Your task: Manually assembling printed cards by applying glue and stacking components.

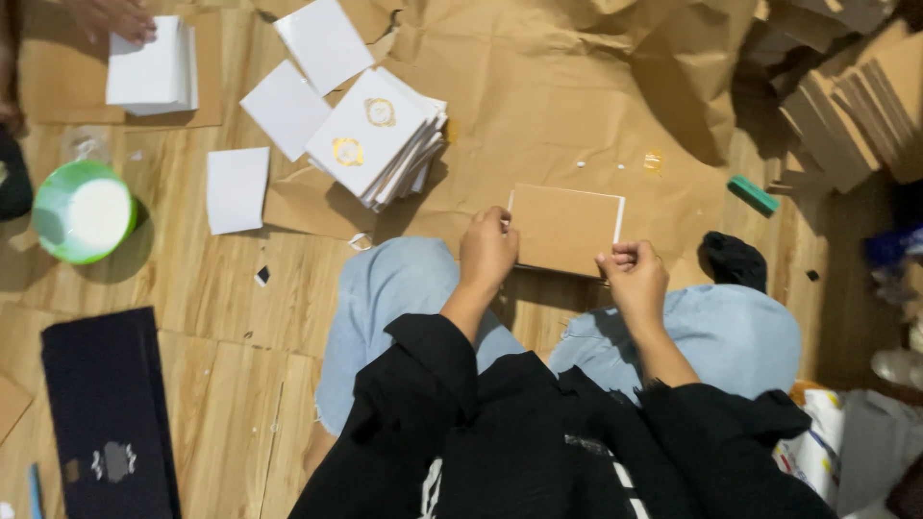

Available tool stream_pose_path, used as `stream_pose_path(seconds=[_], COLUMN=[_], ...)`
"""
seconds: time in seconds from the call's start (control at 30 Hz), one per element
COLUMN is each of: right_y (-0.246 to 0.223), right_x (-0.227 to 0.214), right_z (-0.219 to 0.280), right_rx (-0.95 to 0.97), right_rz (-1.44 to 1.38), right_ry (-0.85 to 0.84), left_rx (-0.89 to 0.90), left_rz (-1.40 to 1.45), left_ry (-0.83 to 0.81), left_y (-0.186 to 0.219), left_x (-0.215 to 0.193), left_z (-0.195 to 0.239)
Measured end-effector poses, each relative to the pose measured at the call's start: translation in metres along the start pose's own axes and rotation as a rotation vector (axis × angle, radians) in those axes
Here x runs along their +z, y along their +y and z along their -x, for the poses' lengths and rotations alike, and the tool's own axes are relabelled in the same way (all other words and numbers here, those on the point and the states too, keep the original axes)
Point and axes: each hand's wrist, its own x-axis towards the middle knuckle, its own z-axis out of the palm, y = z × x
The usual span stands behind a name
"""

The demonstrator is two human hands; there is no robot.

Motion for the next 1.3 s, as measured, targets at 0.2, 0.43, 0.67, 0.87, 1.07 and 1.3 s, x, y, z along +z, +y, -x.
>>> stream_pose_path(seconds=[0.2,0.43,0.67,0.87,1.07,1.3], right_y=[0.012,0.037,0.018,0.01,0.006,0.002], right_x=[0.001,0.015,0.013,0.01,0.011,0.01], right_z=[-0.004,-0.016,-0.01,-0.007,-0.007,-0.006], right_rx=[-0.022,0.004,0.017,-0.001,-0.019,0.01], right_rz=[-0.026,-0.122,-0.068,-0.035,-0.004,-0.001], right_ry=[0.037,0.082,0.114,0.125,0.145,0.154], left_rx=[0.089,0.224,-0.279,-0.396,-0.311,-0.203], left_rz=[-0.036,0.412,-0.721,-0.739,-0.8,-0.874], left_ry=[0.082,0.706,0.605,0.628,0.645,0.727], left_y=[0.026,-0.106,-0.185,-0.256,-0.279,-0.287], left_x=[-0.058,-0.158,-0.21,-0.209,-0.208,-0.216], left_z=[0.017,-0.024,-0.006,-0.026,-0.037,-0.04])
